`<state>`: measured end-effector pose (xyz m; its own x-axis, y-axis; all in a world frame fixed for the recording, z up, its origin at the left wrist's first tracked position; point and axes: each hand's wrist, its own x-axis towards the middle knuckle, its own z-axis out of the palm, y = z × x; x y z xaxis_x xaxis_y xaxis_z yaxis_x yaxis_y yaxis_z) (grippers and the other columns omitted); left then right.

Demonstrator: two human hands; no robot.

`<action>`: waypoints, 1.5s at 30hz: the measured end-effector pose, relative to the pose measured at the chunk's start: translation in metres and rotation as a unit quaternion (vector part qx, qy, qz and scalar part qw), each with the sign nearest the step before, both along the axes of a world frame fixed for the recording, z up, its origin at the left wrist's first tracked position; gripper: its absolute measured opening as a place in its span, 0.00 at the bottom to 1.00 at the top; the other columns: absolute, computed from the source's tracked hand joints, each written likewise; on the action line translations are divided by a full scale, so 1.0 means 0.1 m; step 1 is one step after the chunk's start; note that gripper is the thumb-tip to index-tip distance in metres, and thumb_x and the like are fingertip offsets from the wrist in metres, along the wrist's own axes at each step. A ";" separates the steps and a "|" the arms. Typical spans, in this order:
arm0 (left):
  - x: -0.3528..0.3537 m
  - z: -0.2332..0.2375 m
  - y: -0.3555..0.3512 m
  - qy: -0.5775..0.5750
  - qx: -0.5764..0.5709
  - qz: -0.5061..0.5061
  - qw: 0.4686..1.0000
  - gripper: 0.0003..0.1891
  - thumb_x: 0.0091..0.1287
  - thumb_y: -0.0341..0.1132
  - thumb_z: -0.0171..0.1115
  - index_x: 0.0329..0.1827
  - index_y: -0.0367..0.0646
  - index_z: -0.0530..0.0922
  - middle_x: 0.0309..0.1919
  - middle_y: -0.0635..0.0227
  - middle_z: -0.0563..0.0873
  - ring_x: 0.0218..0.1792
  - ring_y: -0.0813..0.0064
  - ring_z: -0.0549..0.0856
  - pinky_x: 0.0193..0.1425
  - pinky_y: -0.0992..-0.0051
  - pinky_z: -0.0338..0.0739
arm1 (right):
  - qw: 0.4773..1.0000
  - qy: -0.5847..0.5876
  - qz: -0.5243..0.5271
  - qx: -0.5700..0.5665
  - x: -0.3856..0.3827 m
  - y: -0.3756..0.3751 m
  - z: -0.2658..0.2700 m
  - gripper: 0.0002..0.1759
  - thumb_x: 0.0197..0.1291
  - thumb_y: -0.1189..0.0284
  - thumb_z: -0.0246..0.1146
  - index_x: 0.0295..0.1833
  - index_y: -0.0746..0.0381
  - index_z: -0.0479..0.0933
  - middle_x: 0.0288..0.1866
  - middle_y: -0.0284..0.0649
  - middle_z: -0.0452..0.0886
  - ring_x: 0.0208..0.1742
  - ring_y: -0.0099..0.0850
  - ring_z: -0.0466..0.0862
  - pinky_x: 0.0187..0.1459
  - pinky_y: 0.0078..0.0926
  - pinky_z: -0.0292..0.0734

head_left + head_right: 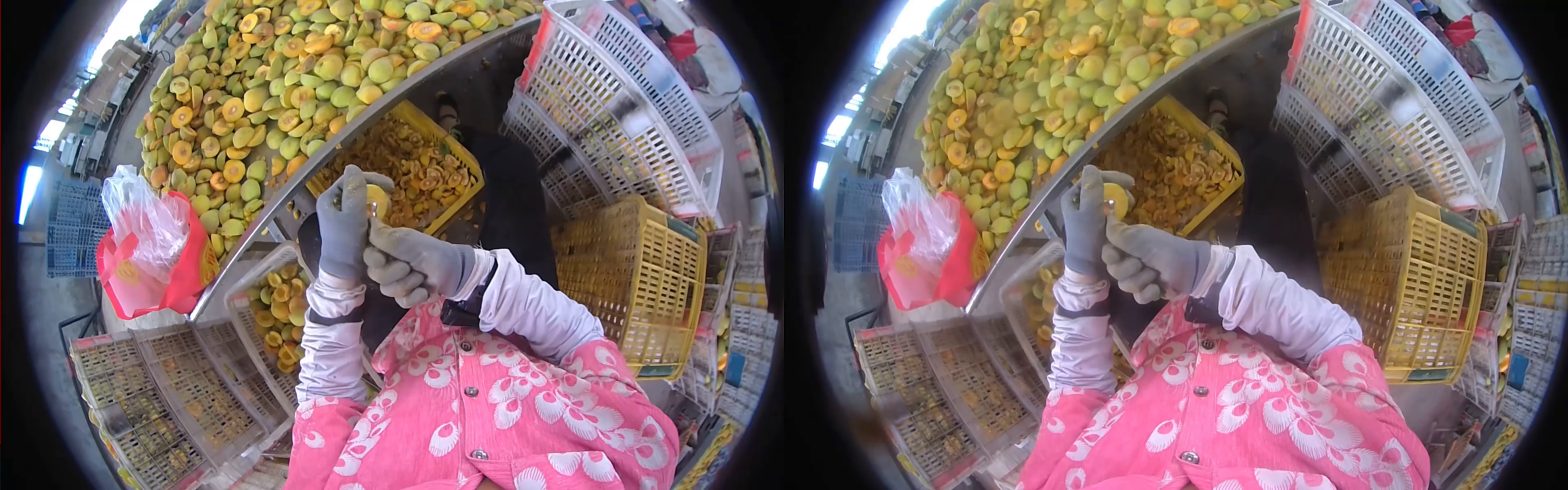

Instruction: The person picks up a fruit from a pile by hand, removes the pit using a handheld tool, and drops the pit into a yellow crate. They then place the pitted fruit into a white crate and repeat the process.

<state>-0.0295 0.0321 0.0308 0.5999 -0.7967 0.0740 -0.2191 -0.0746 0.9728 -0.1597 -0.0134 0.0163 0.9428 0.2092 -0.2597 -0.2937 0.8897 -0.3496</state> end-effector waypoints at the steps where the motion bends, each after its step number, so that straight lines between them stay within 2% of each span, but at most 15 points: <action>1: -0.05 -0.06 0.01 0.224 -0.045 -0.019 0.973 0.28 0.77 0.55 0.48 0.36 0.38 0.84 0.24 0.66 0.83 0.22 0.77 0.78 0.27 0.80 0.72 | 1.000 -0.023 0.007 0.006 0.00 -0.01 -0.01 0.27 0.72 0.39 0.47 0.31 0.50 0.66 0.19 0.20 0.55 0.15 0.13 0.53 0.15 0.13 0.49; 2: -0.07 -0.11 0.00 0.436 -0.087 -0.040 0.895 0.29 0.77 0.57 0.47 0.39 0.38 0.84 0.25 0.64 0.84 0.23 0.76 0.79 0.28 0.80 0.72 | 0.999 -0.046 0.013 0.011 0.00 -0.03 -0.02 0.27 0.72 0.39 0.47 0.29 0.48 0.64 0.20 0.19 0.55 0.16 0.12 0.52 0.16 0.12 0.48; 4: 0.07 -0.32 0.01 0.425 -0.079 -0.115 0.894 0.25 0.78 0.54 0.48 0.45 0.38 0.81 0.31 0.65 0.83 0.26 0.77 0.79 0.30 0.80 0.73 | 0.998 -0.058 0.007 0.018 0.01 -0.07 -0.08 0.27 0.71 0.38 0.47 0.29 0.48 0.63 0.20 0.19 0.54 0.16 0.10 0.52 0.16 0.11 0.47; 10: -0.04 -0.28 -0.11 0.114 -0.066 0.086 0.988 0.30 0.81 0.54 0.39 0.46 0.34 0.81 0.30 0.64 0.85 0.29 0.77 0.82 0.38 0.77 0.79 | 0.934 0.143 -0.199 -0.261 0.02 -0.14 -0.15 0.24 0.75 0.47 0.50 0.40 0.57 0.71 0.19 0.26 0.67 0.14 0.22 0.68 0.18 0.23 0.69; 12: 0.01 -0.42 -0.20 0.069 -0.089 0.095 0.989 0.26 0.80 0.50 0.44 0.44 0.34 0.82 0.30 0.67 0.84 0.30 0.78 0.81 0.39 0.78 0.77 | 0.702 0.142 -0.250 -0.651 0.03 -0.19 -0.26 0.19 0.73 0.56 0.56 0.46 0.64 0.71 0.29 0.52 0.80 0.30 0.49 0.83 0.32 0.44 0.76; 14: 0.03 -0.47 -0.18 0.270 -0.063 0.121 0.953 0.24 0.79 0.49 0.49 0.41 0.34 0.82 0.30 0.68 0.84 0.31 0.77 0.81 0.39 0.78 0.76 | 0.684 0.152 -0.250 -0.668 0.04 -0.20 -0.36 0.16 0.71 0.61 0.58 0.47 0.65 0.69 0.35 0.60 0.81 0.37 0.59 0.82 0.37 0.50 0.74; 19: -0.06 -0.53 -0.18 0.170 -0.023 0.176 0.969 0.21 0.77 0.46 0.52 0.41 0.34 0.82 0.31 0.65 0.85 0.32 0.75 0.82 0.40 0.75 0.76 | 0.513 0.220 -0.212 -0.802 0.23 -0.18 -0.73 0.14 0.71 0.61 0.56 0.49 0.62 0.68 0.34 0.56 0.83 0.39 0.58 0.84 0.38 0.51 0.76; 23: 0.02 -0.44 0.32 -0.154 -0.009 0.307 0.939 0.12 0.73 0.36 0.53 0.43 0.37 0.83 0.33 0.62 0.87 0.34 0.69 0.85 0.43 0.71 0.79 | 0.573 0.325 -0.129 -0.741 0.18 -0.50 -1.34 0.18 0.69 0.61 0.57 0.51 0.64 0.68 0.38 0.59 0.84 0.44 0.57 0.85 0.45 0.52 0.76; 25: 0.17 -0.21 0.76 -0.146 0.105 0.366 0.913 0.11 0.71 0.36 0.57 0.43 0.37 0.84 0.38 0.54 0.87 0.42 0.57 0.85 0.52 0.63 0.78 | 0.585 0.306 -0.124 -0.741 0.16 -0.53 -1.37 0.18 0.69 0.60 0.56 0.51 0.64 0.68 0.37 0.59 0.84 0.43 0.58 0.84 0.45 0.53 0.76; 26: 0.48 -0.45 1.14 -0.319 0.199 0.340 0.862 0.10 0.68 0.35 0.61 0.42 0.37 0.84 0.40 0.54 0.87 0.45 0.56 0.84 0.55 0.61 0.77 | 0.580 0.307 -0.127 -0.744 0.17 -0.50 -1.26 0.18 0.70 0.59 0.56 0.50 0.65 0.69 0.38 0.59 0.83 0.44 0.58 0.84 0.45 0.53 0.75; 30: 0.98 -0.37 1.51 -0.387 0.202 0.378 0.816 0.06 0.65 0.32 0.64 0.41 0.40 0.84 0.38 0.56 0.86 0.44 0.56 0.84 0.52 0.60 0.77 | 0.615 0.285 -0.149 -0.720 0.31 -0.42 -1.20 0.19 0.70 0.57 0.56 0.48 0.64 0.70 0.40 0.60 0.83 0.44 0.58 0.83 0.44 0.53 0.74; 33: 1.49 -0.44 0.98 -0.390 0.176 0.303 0.851 0.12 0.67 0.39 0.63 0.46 0.40 0.83 0.40 0.54 0.86 0.46 0.54 0.84 0.53 0.59 0.77 | 0.598 0.232 -0.147 -0.753 0.23 -0.38 -1.33 0.20 0.68 0.56 0.58 0.49 0.63 0.71 0.41 0.58 0.83 0.44 0.57 0.83 0.45 0.51 0.75; 39: 2.74 -0.93 0.17 -0.541 0.504 0.184 0.648 0.32 0.65 0.63 0.57 0.59 0.44 0.80 0.47 0.50 0.87 0.51 0.48 0.84 0.58 0.54 0.75 | 0.683 0.306 -0.152 -0.645 -0.05 -0.36 -1.12 0.19 0.69 0.56 0.57 0.52 0.60 0.72 0.39 0.58 0.83 0.42 0.56 0.83 0.43 0.47 0.76; 42: 2.68 -0.83 -0.07 -0.476 0.539 0.116 0.685 0.33 0.66 0.65 0.56 0.58 0.44 0.79 0.44 0.51 0.88 0.50 0.49 0.86 0.56 0.55 0.77 | 0.672 0.325 -0.175 -0.642 -0.06 -0.35 -1.23 0.18 0.71 0.56 0.56 0.51 0.61 0.72 0.37 0.57 0.83 0.42 0.56 0.83 0.42 0.47 0.75; 45: 2.19 -0.84 -0.15 -0.385 0.186 0.141 0.893 0.28 0.69 0.58 0.58 0.54 0.39 0.79 0.41 0.56 0.89 0.39 0.59 0.88 0.41 0.62 0.81 | 0.650 0.246 -0.186 -0.695 0.13 -0.31 -1.16 0.17 0.68 0.60 0.60 0.51 0.62 0.73 0.33 0.50 0.82 0.34 0.44 0.85 0.36 0.38 0.77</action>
<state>0.1894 0.0174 -0.0535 0.6667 -0.6766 0.3125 -0.7332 -0.5201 0.4380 -0.1463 -0.0444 -0.0994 0.5922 -0.7680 -0.2440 -0.5298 -0.1429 -0.8360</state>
